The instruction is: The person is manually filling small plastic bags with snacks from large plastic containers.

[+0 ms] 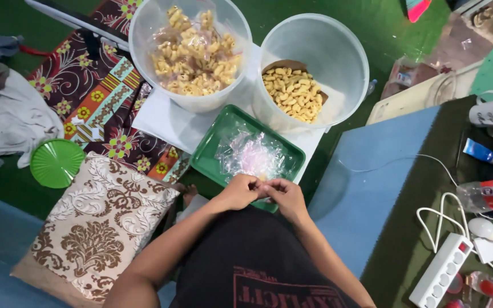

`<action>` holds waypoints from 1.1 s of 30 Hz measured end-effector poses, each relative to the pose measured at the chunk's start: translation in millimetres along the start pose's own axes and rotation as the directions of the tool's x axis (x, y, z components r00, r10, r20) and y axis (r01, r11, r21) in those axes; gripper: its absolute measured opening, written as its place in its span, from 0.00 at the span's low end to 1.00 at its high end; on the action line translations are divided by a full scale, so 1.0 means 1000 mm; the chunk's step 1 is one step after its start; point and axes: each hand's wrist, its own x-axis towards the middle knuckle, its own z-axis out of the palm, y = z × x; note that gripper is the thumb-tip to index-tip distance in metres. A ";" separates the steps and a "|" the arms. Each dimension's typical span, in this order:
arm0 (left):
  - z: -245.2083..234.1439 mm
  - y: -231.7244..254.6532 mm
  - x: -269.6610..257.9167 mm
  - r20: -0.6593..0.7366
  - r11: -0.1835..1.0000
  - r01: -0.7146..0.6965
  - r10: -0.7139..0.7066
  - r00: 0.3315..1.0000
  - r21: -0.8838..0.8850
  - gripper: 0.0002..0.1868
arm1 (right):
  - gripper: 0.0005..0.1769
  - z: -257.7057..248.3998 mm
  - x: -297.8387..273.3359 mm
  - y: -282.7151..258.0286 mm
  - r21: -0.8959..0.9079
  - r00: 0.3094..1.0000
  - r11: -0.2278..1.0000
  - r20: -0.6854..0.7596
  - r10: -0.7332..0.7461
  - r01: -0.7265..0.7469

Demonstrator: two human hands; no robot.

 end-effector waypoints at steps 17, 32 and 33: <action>0.000 0.082 -0.014 -0.248 0.979 -0.099 0.142 0.958 0.179 0.04 | 0.32 -0.024 -0.008 -0.023 -0.076 0.976 0.974 -0.026 -0.218 0.215; -0.019 0.078 -0.035 -0.346 0.929 -0.206 0.093 0.934 -0.308 0.06 | 0.17 -0.114 -0.009 -0.123 0.537 0.919 0.752 -0.137 -0.369 0.382; -0.027 0.084 -0.039 -0.342 0.944 -0.240 0.153 0.927 -0.228 0.05 | 0.19 -0.125 -0.010 -0.147 0.504 0.850 0.689 -0.225 -0.477 0.520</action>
